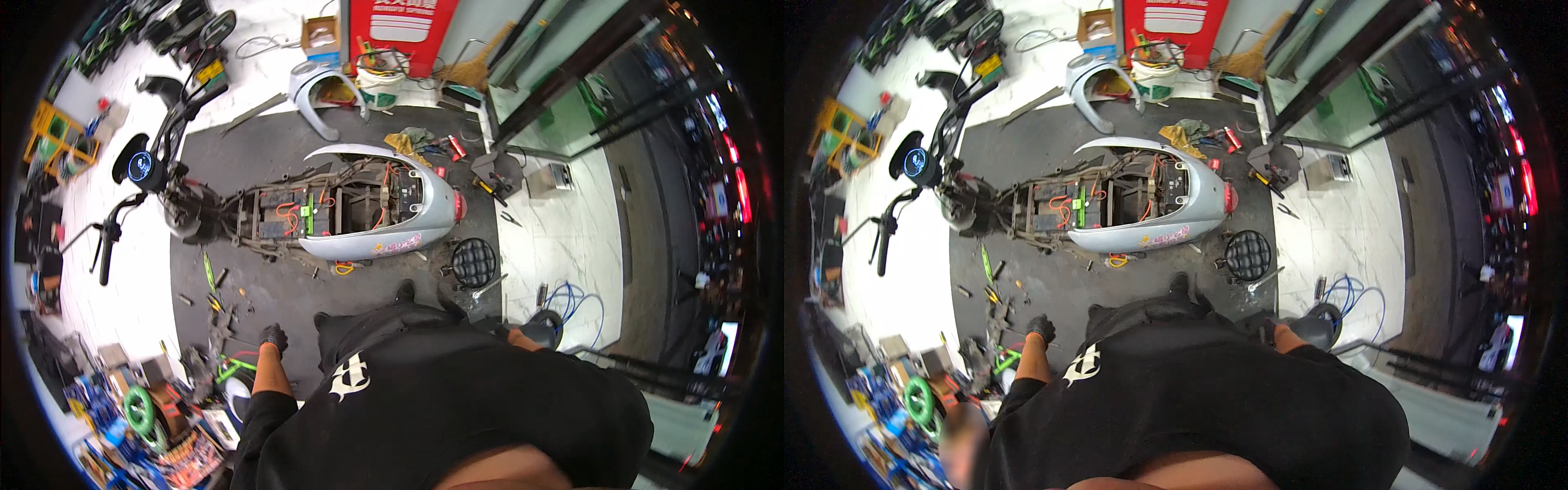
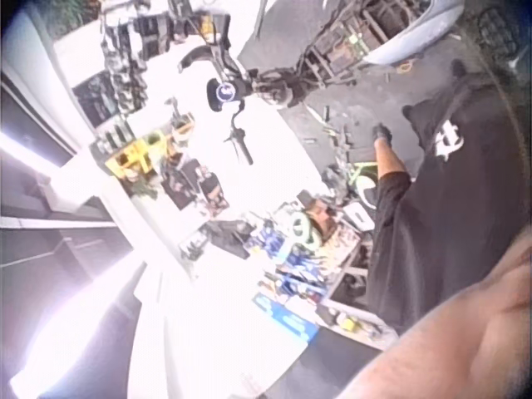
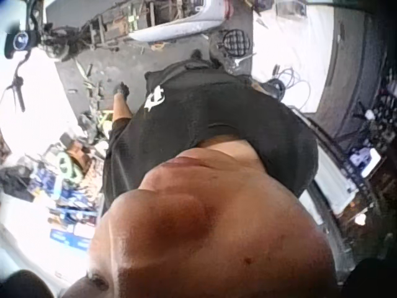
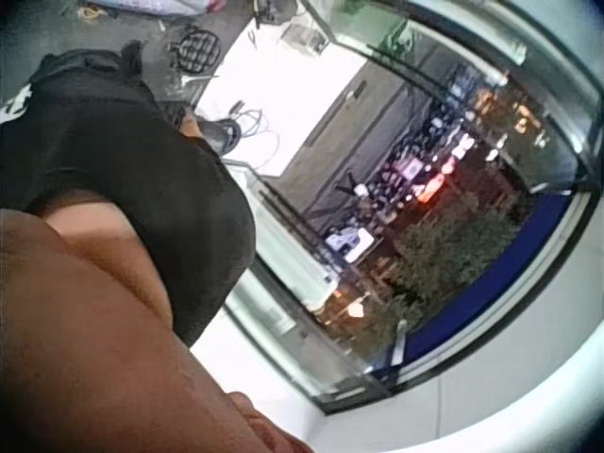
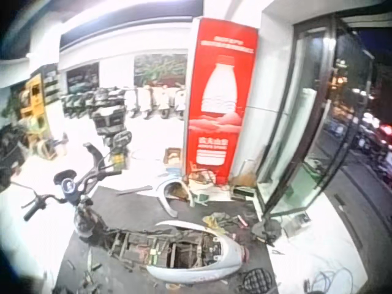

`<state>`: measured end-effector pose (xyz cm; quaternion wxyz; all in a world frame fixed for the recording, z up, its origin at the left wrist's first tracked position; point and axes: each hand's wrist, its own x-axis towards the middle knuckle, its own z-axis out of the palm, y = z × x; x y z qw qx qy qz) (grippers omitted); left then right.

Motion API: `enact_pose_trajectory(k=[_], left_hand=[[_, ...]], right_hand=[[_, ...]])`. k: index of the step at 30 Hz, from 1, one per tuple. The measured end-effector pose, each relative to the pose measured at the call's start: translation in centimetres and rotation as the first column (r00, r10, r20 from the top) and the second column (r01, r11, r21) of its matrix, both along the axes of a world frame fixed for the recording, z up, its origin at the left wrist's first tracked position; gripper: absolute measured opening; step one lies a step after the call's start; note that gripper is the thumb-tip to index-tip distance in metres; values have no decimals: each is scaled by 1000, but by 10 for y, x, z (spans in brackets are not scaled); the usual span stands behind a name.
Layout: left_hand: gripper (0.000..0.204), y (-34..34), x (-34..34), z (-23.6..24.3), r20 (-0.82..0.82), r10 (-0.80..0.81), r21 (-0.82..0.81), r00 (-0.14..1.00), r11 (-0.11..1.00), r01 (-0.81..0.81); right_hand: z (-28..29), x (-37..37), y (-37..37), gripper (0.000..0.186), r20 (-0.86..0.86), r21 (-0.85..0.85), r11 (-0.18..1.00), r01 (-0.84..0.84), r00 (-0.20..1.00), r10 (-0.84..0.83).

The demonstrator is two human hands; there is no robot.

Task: The person works on the internal components of a light-blue scooter with its seat removed. They use a screwdriver to remove fasteners, disconnect and reconnect wiring near the battery, and reposition the seat shell. The person also handles a black seat cushion and places it back onto the scooter frame.

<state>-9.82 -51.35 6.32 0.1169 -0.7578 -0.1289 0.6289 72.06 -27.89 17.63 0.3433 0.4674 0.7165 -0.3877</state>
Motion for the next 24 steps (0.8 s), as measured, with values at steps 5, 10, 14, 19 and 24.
enact_pose_trajectory(k=[5, 10, 14, 19, 24], left_hand=[[29, -42, 99, -33, 107, -287, -554, -952, -812, 183], [36, 131, 103, 49, 519, -218, -754, -826, -572, -323], [33, 309, 96, 94, 653, -384, -754, -653, -243, -611], [41, 492, 83, 44, 442, -233, -888, -866, -248, -387], [49, 619, 93, -45, 321, -299, -911, -899, -357, -206]], right_hand=[[50, 44, 73, 39, 347, 40, 589, 807, 542, -766], [37, 3, 200, 23, 92, 239, 229, 944, 213, -973], [33, -96, 309, 22, -331, 782, 497, 376, 926, -180], [64, -290, 389, 22, -676, 381, 617, 688, 663, -322], [43, -455, 419, 37, -255, 676, 697, 241, 963, -86]])
